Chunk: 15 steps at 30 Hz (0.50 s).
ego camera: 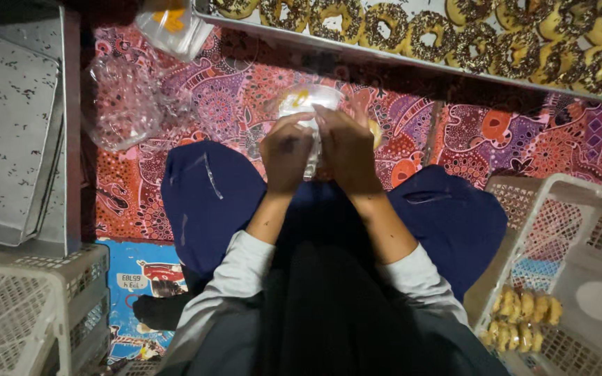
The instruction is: The person sits on a patterned floor mat and repeatedly picks donuts from metal trays, places them into small clear plastic bags, and sets the filled bags into a white plastic crate. The person handles both plain and chocolate-sprinkled donuts.
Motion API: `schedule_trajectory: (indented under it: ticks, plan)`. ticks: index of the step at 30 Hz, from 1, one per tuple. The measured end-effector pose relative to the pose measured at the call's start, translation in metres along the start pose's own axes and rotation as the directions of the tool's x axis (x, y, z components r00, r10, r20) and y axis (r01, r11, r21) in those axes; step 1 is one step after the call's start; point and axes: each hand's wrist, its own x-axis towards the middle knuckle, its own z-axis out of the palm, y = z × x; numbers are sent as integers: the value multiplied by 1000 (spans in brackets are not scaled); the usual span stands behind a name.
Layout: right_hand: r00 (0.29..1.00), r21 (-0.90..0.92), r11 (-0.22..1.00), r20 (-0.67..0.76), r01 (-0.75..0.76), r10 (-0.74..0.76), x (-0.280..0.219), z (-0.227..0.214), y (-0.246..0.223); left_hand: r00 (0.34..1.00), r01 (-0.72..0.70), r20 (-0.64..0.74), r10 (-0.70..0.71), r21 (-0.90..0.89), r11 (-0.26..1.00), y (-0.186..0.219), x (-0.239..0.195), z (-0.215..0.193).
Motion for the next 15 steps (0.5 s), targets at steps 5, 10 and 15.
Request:
schedule_trajectory:
  ticks: [5,10,15]
  plan:
    - [982,131,973,-14,191,-190,-2,9,5,982,115,136,-130,114,987,17,14,4]
    - [968,40,968,37,249,-250,3,8,2,856,463,148,-495,206,862,35,18,31]
    - [808,-194,807,-97,557,-581,18,6,5,969,246,86,-233,-442,862,22,25,30]
